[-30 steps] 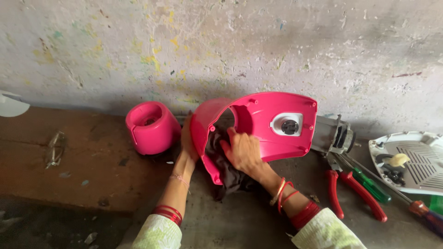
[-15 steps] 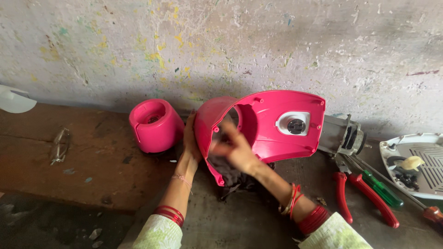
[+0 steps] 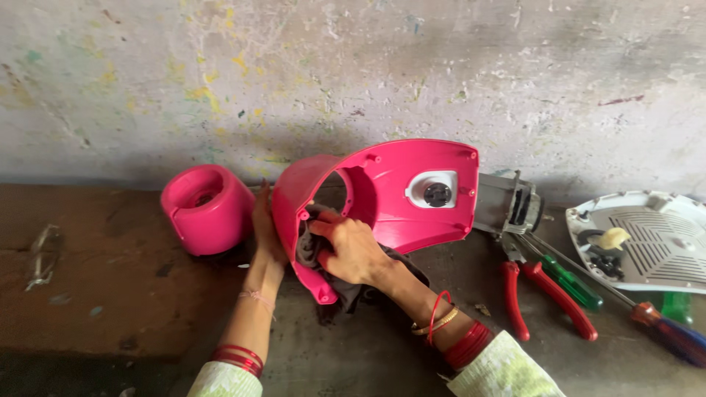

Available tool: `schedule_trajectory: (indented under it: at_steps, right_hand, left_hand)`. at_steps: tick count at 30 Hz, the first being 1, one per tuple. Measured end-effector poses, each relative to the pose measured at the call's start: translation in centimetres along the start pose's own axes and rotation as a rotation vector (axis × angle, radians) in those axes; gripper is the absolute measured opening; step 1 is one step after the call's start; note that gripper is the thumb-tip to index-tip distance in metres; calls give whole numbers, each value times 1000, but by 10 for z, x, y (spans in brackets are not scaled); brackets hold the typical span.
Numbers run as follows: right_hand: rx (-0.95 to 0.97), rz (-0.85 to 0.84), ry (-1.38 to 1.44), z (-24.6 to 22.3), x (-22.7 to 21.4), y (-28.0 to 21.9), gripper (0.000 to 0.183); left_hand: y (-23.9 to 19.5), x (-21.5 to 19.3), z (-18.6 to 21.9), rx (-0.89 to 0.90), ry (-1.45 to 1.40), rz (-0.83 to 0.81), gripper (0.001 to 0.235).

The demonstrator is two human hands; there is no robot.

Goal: The person wipes the inside and outside of a disassembled pink blender housing with a cloth and then fits a pink motor-base piece onto it.

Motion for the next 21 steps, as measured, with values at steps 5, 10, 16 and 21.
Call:
schedule_trajectory:
  at_steps: [5, 10, 16, 21]
  right_hand:
    - [-62, 20, -41, -5, -3, -1, 49]
    - [-63, 6, -61, -6, -1, 0, 47]
    - [-65, 15, -64, -7, -2, -1, 44]
    - [-58, 14, -59, -8, -1, 0, 46]
  left_hand:
    - [-1, 7, -1, -30, -75, -18, 54]
    - [-2, 12, 0, -17, -108, -48, 51]
    - [-4, 18, 1, -26, -146, -72, 48]
    - [-7, 15, -2, -59, -176, -15, 49]
Point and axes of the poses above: each hand's wrist, its own y-axis towards the middle knuckle, its own x-axis out of the palm, z = x × y, the point moved 10 cm from there along y, towards the middle knuckle, and after that the axes turned 8 degrees about -z, right-handed, at the moved point
